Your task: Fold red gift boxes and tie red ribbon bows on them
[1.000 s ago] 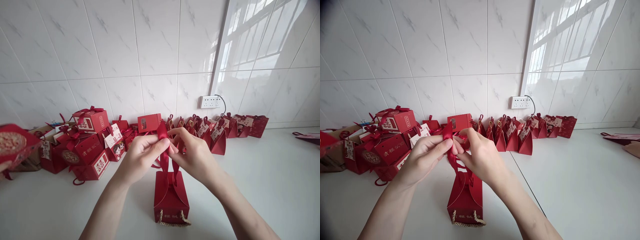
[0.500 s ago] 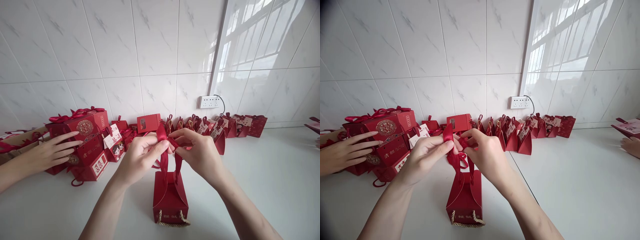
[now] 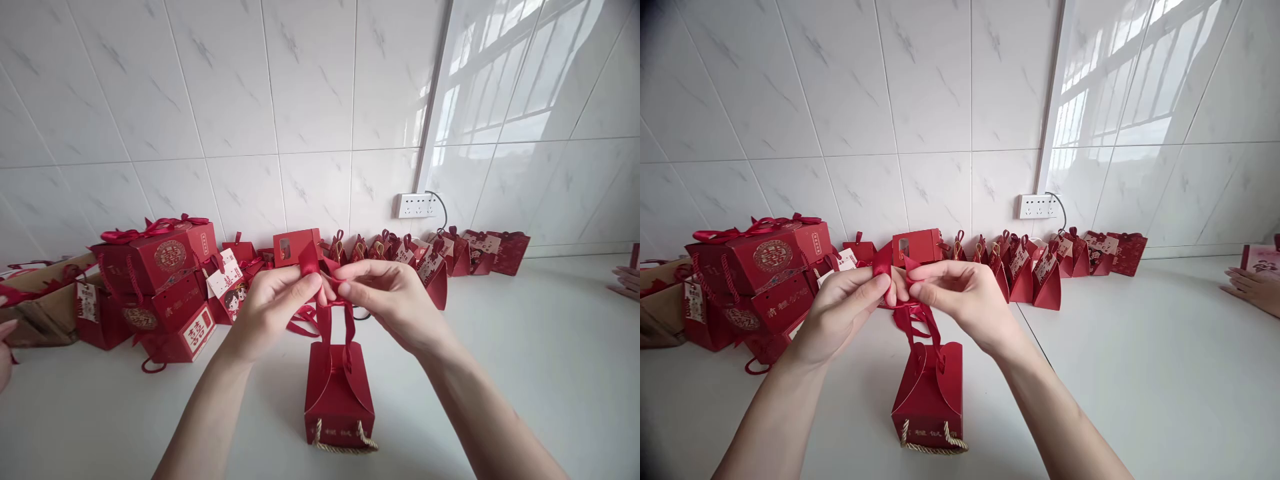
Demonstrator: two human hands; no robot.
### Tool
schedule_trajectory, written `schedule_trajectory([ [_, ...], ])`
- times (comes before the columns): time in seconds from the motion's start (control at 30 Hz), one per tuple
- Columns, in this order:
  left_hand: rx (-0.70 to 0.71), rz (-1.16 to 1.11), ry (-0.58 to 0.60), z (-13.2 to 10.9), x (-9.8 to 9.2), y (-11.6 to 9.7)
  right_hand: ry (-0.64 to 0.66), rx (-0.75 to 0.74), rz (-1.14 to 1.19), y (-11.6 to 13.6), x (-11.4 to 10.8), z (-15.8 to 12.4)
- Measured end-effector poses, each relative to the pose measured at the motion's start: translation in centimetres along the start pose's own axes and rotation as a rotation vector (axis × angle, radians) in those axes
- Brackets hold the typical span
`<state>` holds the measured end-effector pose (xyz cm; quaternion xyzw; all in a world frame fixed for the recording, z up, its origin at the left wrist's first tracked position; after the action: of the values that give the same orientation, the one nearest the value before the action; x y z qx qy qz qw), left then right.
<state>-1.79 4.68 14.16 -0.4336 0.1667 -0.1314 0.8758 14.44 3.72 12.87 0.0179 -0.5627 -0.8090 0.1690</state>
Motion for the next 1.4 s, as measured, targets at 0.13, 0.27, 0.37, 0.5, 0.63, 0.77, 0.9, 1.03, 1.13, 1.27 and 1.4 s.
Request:
schedule_trajectory([
  [0.13,0.007,-0.159,-0.068,0.4,0.0,1.2,-0.245,-0.051,0.245,-0.6,-0.3,0.4],
  [0.27,-0.076,-0.368,-0.31,-1.2,-0.2,3.7,-0.453,-0.065,0.271,-0.9,-1.7,-0.9],
  [0.37,-0.163,-0.29,-0.514,-4.1,-1.4,5.6,-0.586,-0.065,0.211,-1.5,-3.8,-3.0],
  [0.5,-0.301,0.075,-0.639,-8.0,-3.9,7.3,-0.735,-0.011,0.147,-3.1,-6.9,-6.2],
  [0.63,-0.425,0.36,-0.591,-10.3,-6.2,8.7,-0.809,0.08,0.065,-4.7,-9.3,-9.4],
  [0.77,-0.575,0.461,-0.443,-12.2,-7.9,10.0,-0.799,0.229,-0.111,-5.9,-11.7,-12.6],
  [0.9,-0.568,0.558,-0.401,-13.1,-8.4,10.2,-0.644,0.441,-0.614,-6.5,-12.5,-13.8],
  [1.03,-0.507,0.533,-0.227,-11.2,-5.9,9.9,-0.331,0.365,-0.779,-6.6,-9.4,-10.9],
  [1.13,-0.607,0.308,0.13,-9.2,-2.9,10.4,0.008,0.398,-0.674,-7.7,-6.5,-8.0],
  [1.27,-0.682,0.069,0.397,-7.9,-1.3,11.2,0.166,0.469,-0.558,-9.2,-5.7,-5.7],
  [1.4,-0.692,-0.091,0.481,-8.0,-1.5,12.4,0.291,0.505,-0.376,-10.5,-6.2,-4.9],
])
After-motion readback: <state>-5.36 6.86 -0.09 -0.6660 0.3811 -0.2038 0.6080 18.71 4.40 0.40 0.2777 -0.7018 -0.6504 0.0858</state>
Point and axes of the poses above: each hand's wrist, its own z-axis towards the middle knuckle, its own x-axis out of the palm, y = z × x, the point moved 3 cm from there along z, towards the middle knuckle, and after that the axes turned 3 degrees about x, right-handed, at the moved point
